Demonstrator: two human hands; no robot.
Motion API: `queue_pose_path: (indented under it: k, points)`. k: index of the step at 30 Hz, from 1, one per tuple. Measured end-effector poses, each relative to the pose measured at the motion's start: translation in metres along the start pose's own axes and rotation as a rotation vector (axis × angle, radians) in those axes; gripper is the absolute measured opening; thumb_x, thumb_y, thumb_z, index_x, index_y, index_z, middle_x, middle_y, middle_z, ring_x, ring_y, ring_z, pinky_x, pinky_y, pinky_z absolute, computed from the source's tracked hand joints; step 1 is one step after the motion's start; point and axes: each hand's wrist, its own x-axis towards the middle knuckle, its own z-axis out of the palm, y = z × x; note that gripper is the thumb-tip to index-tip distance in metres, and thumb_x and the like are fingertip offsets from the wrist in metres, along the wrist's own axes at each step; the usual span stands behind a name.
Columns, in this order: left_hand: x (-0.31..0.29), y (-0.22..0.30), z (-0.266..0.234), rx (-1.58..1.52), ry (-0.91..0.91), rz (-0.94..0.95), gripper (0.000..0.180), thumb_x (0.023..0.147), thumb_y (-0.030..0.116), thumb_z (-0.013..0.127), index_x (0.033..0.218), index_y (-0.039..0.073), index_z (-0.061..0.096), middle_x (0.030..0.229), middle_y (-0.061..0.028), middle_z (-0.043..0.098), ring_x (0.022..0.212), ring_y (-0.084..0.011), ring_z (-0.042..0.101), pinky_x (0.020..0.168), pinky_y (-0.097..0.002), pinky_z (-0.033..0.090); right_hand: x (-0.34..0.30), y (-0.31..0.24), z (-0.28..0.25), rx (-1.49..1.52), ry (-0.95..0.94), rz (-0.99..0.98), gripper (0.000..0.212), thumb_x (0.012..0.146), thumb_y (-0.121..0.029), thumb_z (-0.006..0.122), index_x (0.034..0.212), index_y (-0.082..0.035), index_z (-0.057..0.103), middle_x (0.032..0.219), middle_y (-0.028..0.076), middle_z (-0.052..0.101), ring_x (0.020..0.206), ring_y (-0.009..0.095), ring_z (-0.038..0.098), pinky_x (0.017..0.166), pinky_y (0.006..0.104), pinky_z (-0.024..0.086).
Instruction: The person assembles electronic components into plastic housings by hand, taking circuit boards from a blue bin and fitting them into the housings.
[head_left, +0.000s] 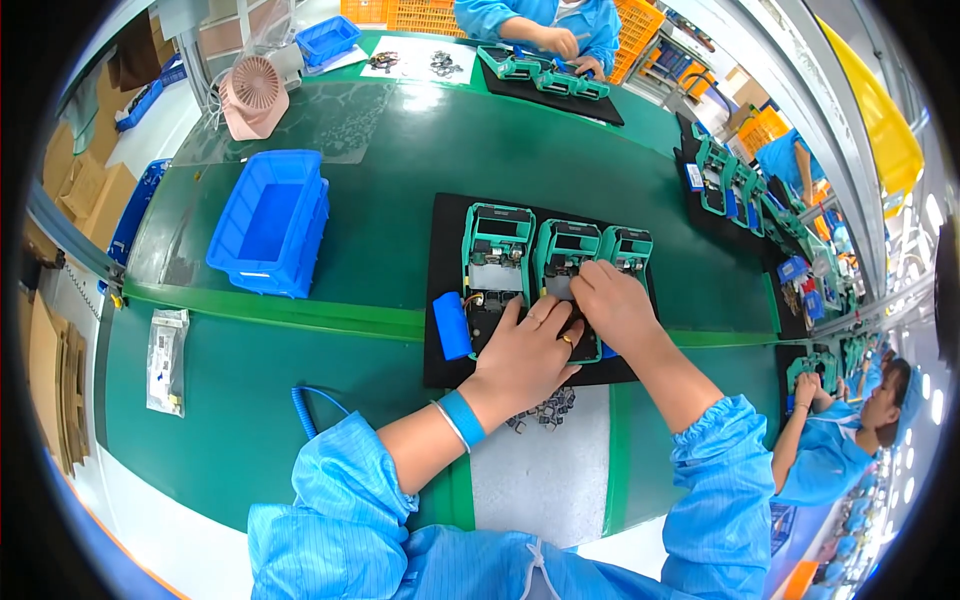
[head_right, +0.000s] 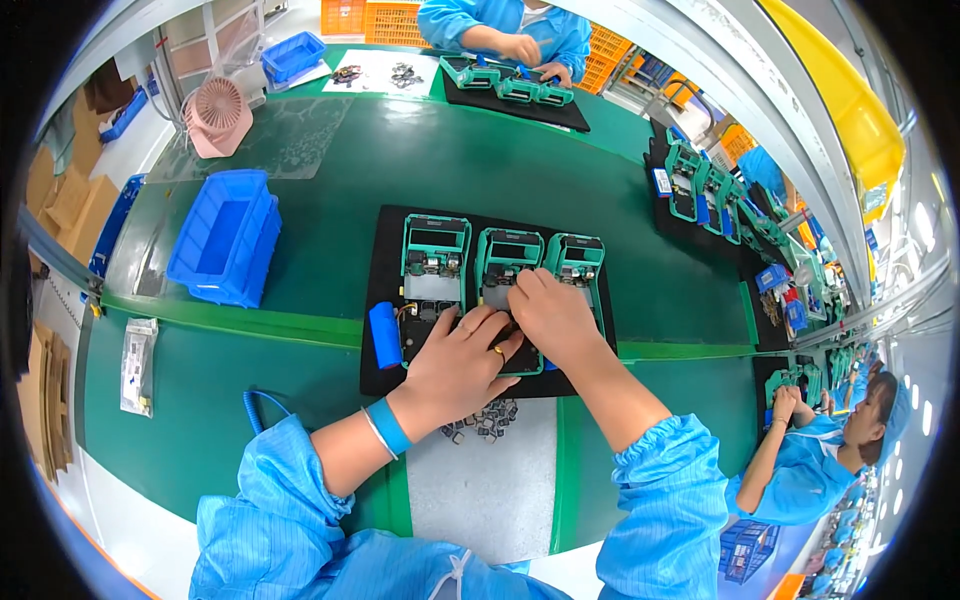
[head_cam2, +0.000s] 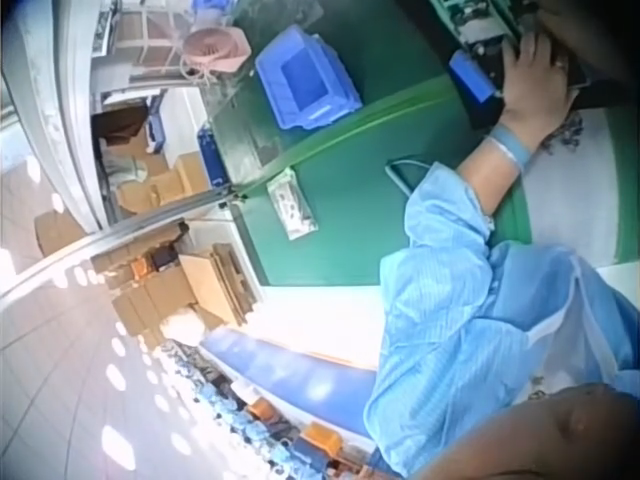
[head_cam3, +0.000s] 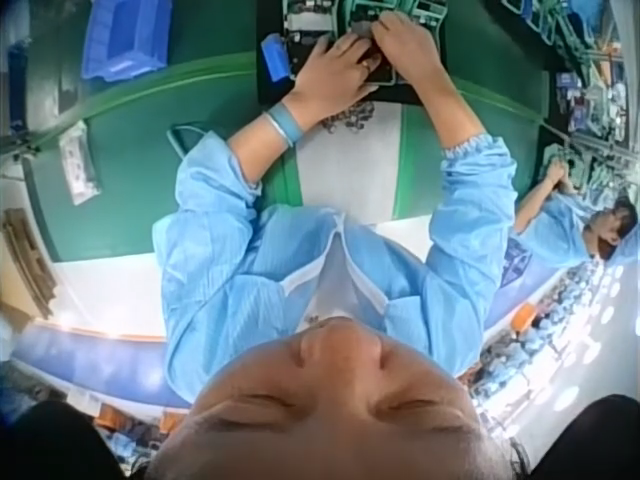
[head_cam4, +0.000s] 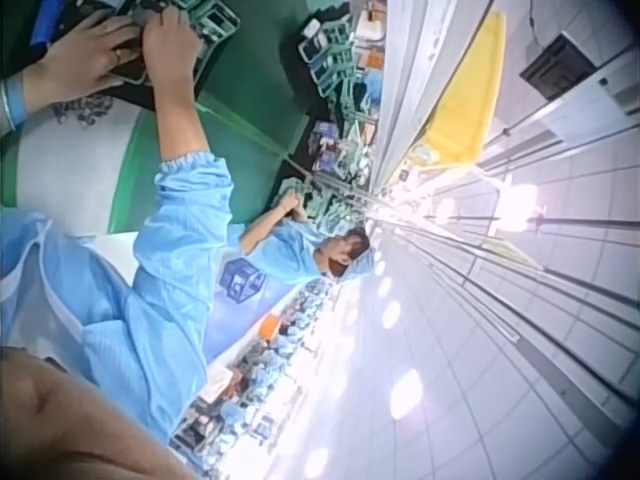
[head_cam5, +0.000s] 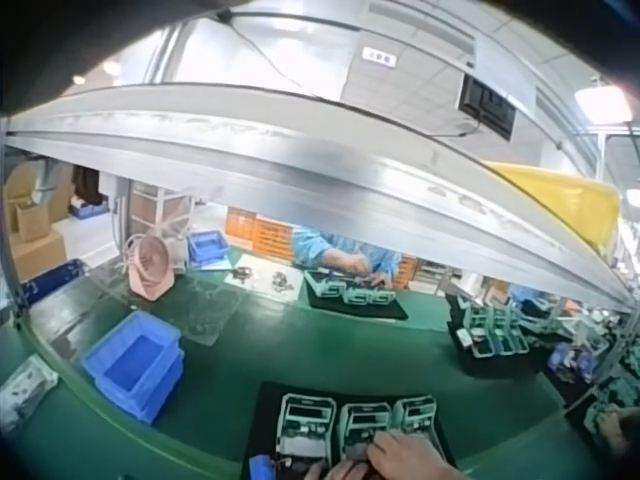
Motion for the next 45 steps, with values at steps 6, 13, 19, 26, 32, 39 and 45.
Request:
queue_pose_path:
  k: [6, 13, 19, 26, 32, 39, 45]
  points:
    - [0.0, 0.0, 0.0, 0.011, -0.015, 0.002, 0.052, 0.087, 0.039, 0.071, 0.128, 0.01, 0.064, 0.128, -0.0074, 0.052, 0.132, -0.0254, 0.043, 0.108, -0.049, 0.038, 0.002, 0.003, 0.006, 0.061, 0.013, 0.082, 0.012, 0.072, -0.009, 0.067, 0.082, -0.008, 0.061, 0.09, 0.005, 0.054, 0.093, 0.021, 0.061, 0.062, 0.0308, 0.058]
    - [0.007, 0.003, -0.002, 0.003, -0.032, 0.003, 0.052, 0.086, 0.038, 0.071, 0.128, 0.01, 0.064, 0.13, -0.0072, 0.053, 0.132, -0.0265, 0.043, 0.108, -0.0486, 0.038, 0.011, 0.007, -0.005, -0.032, -0.055, 0.192, 0.013, 0.076, -0.01, 0.065, 0.088, -0.008, 0.061, 0.091, 0.006, 0.056, 0.094, 0.023, 0.061, 0.066, 0.0318, 0.059]
    - [0.002, -0.001, 0.0, 0.009, -0.034, -0.019, 0.052, 0.085, 0.037, 0.072, 0.128, 0.01, 0.064, 0.134, -0.0085, 0.052, 0.134, -0.0278, 0.042, 0.109, -0.0498, 0.037, -0.025, -0.037, -0.044, 0.409, 0.275, 0.374, 0.011, 0.083, -0.012, 0.073, 0.088, -0.008, 0.064, 0.085, 0.007, 0.062, 0.081, 0.028, 0.063, 0.067, 0.0397, 0.053]
    - [0.003, 0.002, 0.003, -0.017, 0.001, 0.001, 0.051, 0.086, 0.037, 0.072, 0.128, 0.009, 0.065, 0.132, -0.0088, 0.053, 0.133, -0.0279, 0.042, 0.109, -0.0478, 0.036, -0.118, -0.126, -0.057, 0.714, 0.062, 0.501, 0.016, 0.081, -0.012, 0.076, 0.093, -0.008, 0.068, 0.09, 0.008, 0.065, 0.087, 0.03, 0.065, 0.074, 0.0403, 0.054]
    - [0.002, 0.002, -0.001, 0.003, 0.01, 0.011, 0.05, 0.085, 0.035, 0.073, 0.127, 0.009, 0.066, 0.132, -0.0092, 0.054, 0.133, -0.0289, 0.043, 0.109, -0.0485, 0.036, -0.113, -0.147, -0.049, 0.582, 0.074, 0.541, 0.016, 0.08, -0.016, 0.077, 0.091, -0.008, 0.067, 0.091, 0.007, 0.064, 0.088, 0.028, 0.064, 0.072, 0.0385, 0.054]
    - [0.004, 0.006, -0.001, -0.019, 0.0, -0.005, 0.053, 0.085, 0.035, 0.074, 0.129, 0.008, 0.064, 0.137, -0.0127, 0.051, 0.136, -0.0329, 0.041, 0.113, -0.0533, 0.033, -0.122, -0.133, -0.058, 0.671, -0.046, 0.648, 0.01, 0.083, -0.017, 0.071, 0.085, -0.009, 0.065, 0.089, 0.008, 0.063, 0.088, 0.029, 0.064, 0.073, 0.0395, 0.054]
    - [0.024, 0.044, 0.008, -0.087, 0.096, 0.079, 0.064, 0.083, 0.034, 0.074, 0.137, 0.006, 0.055, 0.148, -0.0198, 0.044, 0.14, -0.0388, 0.038, 0.113, -0.0591, 0.029, -0.139, -0.129, -0.061, 0.674, -0.048, 0.673, 0.008, 0.084, -0.015, 0.066, 0.082, -0.008, 0.062, 0.084, 0.009, 0.062, 0.085, 0.031, 0.064, 0.072, 0.0399, 0.054]
